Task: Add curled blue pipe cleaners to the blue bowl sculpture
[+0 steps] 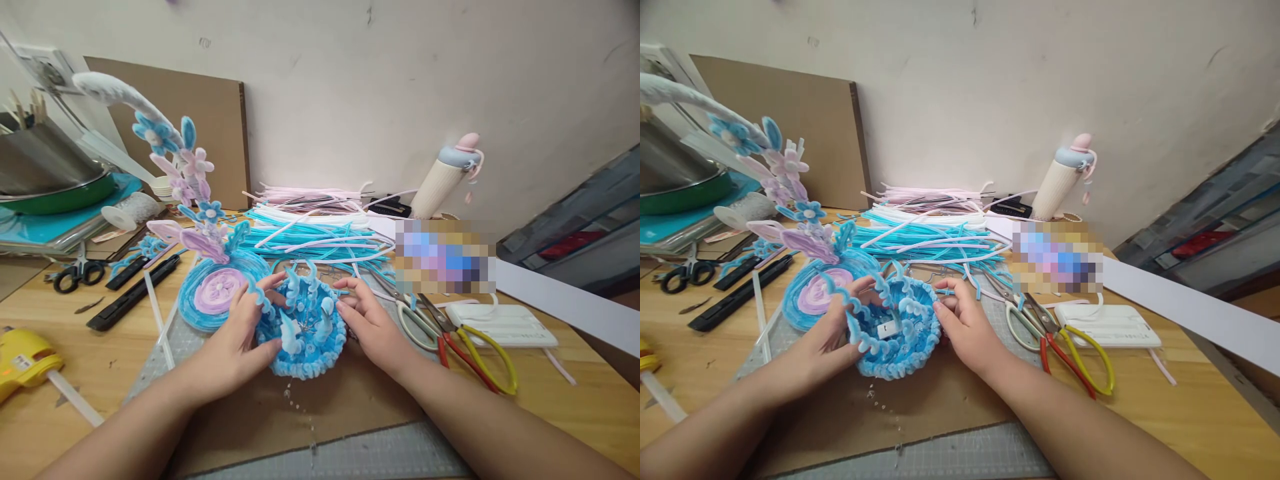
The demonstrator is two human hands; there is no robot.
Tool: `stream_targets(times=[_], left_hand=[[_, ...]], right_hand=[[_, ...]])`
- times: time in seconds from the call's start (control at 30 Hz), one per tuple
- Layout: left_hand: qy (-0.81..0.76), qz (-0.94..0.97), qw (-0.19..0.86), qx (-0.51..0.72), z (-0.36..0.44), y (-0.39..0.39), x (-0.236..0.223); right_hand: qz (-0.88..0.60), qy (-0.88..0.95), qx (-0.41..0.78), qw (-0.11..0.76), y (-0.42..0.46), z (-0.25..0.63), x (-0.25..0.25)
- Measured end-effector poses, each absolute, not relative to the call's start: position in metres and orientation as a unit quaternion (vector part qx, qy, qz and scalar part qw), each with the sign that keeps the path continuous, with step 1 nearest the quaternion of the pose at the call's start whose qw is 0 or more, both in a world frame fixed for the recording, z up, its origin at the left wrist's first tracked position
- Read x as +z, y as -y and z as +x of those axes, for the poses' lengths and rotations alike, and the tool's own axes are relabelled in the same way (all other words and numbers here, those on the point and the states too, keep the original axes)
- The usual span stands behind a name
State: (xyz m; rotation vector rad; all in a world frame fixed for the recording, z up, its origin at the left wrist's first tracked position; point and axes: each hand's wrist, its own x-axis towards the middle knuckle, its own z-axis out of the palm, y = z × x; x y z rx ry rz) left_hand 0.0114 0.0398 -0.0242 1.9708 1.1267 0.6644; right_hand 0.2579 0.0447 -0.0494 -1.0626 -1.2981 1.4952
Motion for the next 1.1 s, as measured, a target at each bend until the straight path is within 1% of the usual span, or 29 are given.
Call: stream_targets(times=[0.2,0.37,0.53,1.1], left_hand=[[-0.432,0.804,0.319,0.256,0.016,-0.0413,-0.0181],[-0.433,0.806,0.305,0.264,0.0153,-0.0415,-0.0197],[-0.429,0.808,0.331,0.232,0.0147,-0.0424,-0.0188],[-0.432,0.798,0.335,0.256,0.0169,-0.0434,-0.0205]], right_hand=[[-0.423,0.524,0.599,0.433,-0.0447,0.258,-0.0503],[-0.422,0.524,0.599,0.434,-0.0441,0.2582,-0.0515],[-0.421,0.523,0.601,0.434,-0.0443,0.2579,-0.0524],[-0.42,0.525,0.601,0.432,-0.0452,0.2574,-0.0515]])
